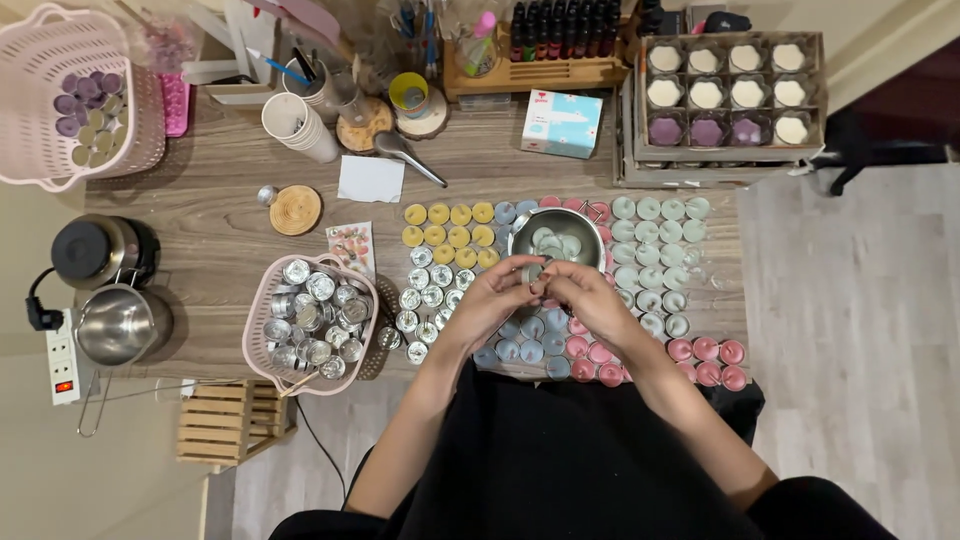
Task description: The recorder is organizing a large variety of small, colorful tea light candles on a wooden workspace and placing them into a metal pot.
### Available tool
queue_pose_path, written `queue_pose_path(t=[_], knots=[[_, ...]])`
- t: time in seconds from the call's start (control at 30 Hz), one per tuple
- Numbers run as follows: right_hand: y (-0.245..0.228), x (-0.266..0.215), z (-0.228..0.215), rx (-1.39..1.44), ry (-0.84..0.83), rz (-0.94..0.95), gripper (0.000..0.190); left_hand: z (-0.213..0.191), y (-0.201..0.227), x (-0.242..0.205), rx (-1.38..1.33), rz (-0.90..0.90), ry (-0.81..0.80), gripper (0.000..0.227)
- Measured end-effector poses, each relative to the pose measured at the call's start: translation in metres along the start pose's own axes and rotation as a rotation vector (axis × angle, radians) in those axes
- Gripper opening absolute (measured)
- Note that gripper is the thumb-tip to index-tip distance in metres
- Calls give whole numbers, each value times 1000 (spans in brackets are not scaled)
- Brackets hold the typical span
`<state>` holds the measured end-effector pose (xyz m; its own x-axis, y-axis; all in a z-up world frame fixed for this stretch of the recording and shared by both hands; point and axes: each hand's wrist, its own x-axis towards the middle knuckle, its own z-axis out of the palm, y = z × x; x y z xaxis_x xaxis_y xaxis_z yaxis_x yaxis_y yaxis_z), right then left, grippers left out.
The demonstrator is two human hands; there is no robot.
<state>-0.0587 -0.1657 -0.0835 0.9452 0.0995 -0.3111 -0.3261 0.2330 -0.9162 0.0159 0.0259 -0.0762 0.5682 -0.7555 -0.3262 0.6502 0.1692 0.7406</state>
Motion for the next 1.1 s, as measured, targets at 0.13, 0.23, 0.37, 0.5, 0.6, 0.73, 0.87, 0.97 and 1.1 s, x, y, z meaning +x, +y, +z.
queue_pose_path(t=[0.13, 0.23, 0.37, 0.5, 0.6, 0.73, 0.87, 0.97, 1.1], knots=[[6, -1, 6, 155, 118, 21, 14, 2, 1, 3, 35, 29, 26, 46], [-4, -3, 11, 259, 186, 30, 13, 2, 3, 4, 65, 65, 19, 47], [-4, -2, 5, 149, 193, -7, 15, -4, -4, 8, 88, 117, 12, 48], [8, 6, -8, -36, 287, 22, 17, -36, -27, 10, 156, 214, 110, 46], [-15, 8, -4, -441, 452, 97, 17, -46, -11, -17, 246, 198, 300, 47], [-6, 11, -15, -1073, 532, -53, 21, -48, 43, -69, 561, 70, 693, 50], [-2, 0, -30, -1256, 560, -336, 26, -101, 51, -123, 1011, 266, 1101, 44], [20, -23, -68, -1150, 699, -276, 29, -127, 48, -159, 1291, 285, 1276, 47], [103, -61, -181, -1204, 855, -95, 31, -167, 16, -184, 1593, 275, 1347, 41]])
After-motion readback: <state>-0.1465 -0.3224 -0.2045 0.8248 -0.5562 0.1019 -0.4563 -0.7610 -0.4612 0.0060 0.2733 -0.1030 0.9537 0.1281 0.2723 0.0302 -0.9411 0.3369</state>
